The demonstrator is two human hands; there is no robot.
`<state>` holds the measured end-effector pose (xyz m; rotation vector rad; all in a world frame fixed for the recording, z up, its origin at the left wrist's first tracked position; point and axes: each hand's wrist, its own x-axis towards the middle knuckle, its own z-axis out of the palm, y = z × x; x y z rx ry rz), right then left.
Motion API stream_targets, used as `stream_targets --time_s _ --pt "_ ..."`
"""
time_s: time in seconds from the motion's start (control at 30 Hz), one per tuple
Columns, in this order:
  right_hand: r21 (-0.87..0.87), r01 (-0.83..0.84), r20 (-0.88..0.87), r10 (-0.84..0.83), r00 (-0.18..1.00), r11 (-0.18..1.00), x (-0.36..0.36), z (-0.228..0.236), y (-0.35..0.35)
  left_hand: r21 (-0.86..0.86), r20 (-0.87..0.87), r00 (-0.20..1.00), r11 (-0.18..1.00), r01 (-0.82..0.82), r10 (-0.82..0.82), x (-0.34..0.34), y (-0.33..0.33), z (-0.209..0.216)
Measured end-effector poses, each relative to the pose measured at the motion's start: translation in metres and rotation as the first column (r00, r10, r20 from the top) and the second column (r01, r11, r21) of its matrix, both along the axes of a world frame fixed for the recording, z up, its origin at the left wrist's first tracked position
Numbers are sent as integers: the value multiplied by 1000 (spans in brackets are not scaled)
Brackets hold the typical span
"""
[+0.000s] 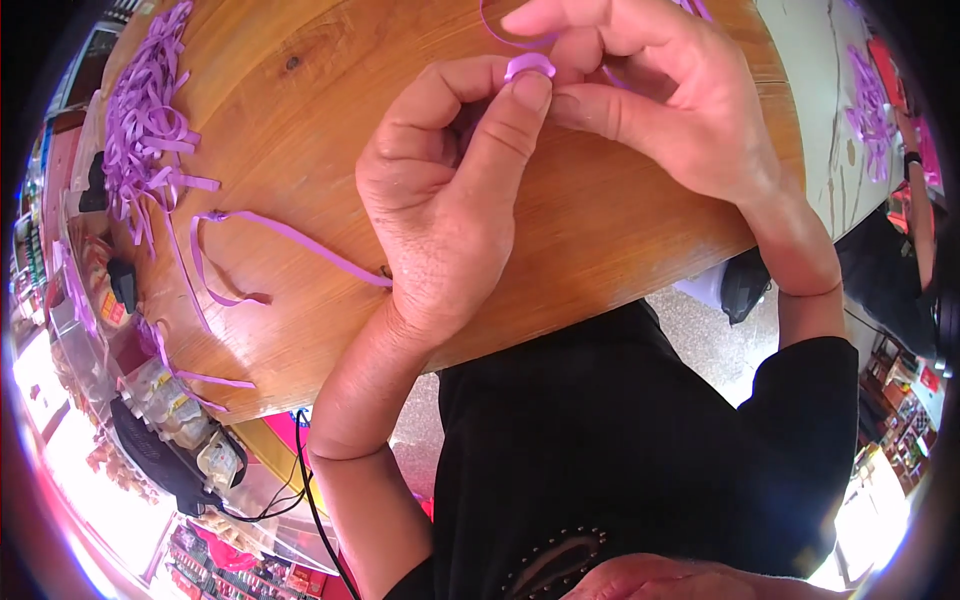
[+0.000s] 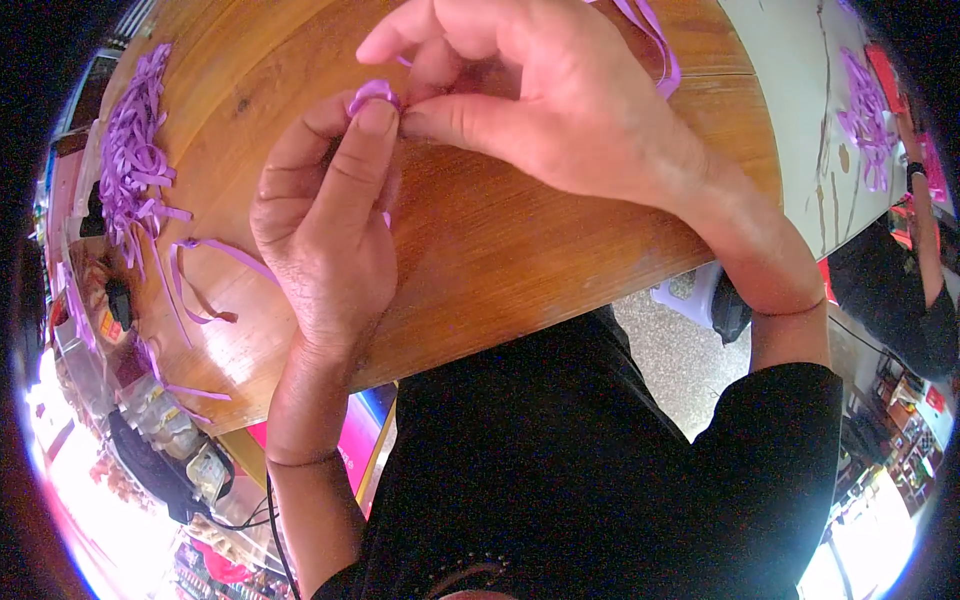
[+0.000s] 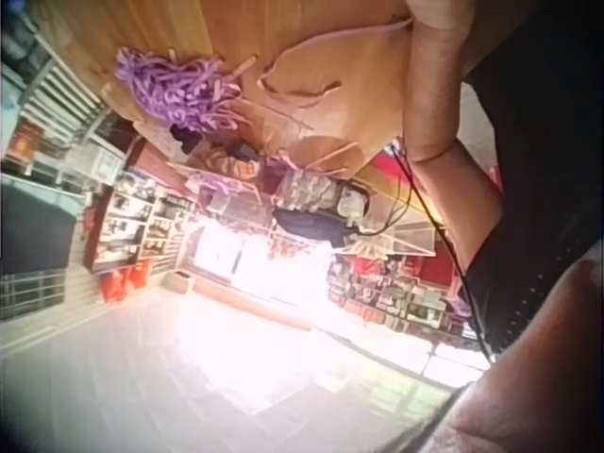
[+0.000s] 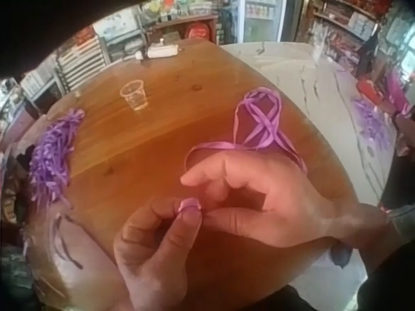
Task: The person ties knots in purple ribbons by hand, forming loops and pulling the ends through to create a series of knots along the length of each ribbon.
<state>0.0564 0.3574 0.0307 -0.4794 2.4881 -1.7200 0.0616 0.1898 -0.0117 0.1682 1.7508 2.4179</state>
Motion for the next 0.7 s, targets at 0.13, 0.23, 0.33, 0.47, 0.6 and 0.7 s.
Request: stream_targets --time_s 0.13,0.23,0.33,0.47,0.6,0.7 --pt "-71 -99 19 101 995 993 -10 -6 2 129 69 996 990 52 -61 1 -4 5" --pt "167 -149 -897 213 388 975 -33 -43 7 85 108 990 993 87 -96 -2 -8 5" --pt "270 -120 -761 288 581 955 -20 -18 5 -90 140 988 993 82 -69 -3 -12 4" --pt "381 -99 -574 319 754 919 -21 -8 7 -169 318 934 960 224 -162 -15 -21 5" --pt "558 132 -828 559 32 819 -37 -6 11 -105 364 908 959 264 -210 -20 -23 3" --pt "527 -42 -767 496 406 849 -33 -14 9 33 377 887 961 274 -266 -21 -24 1"
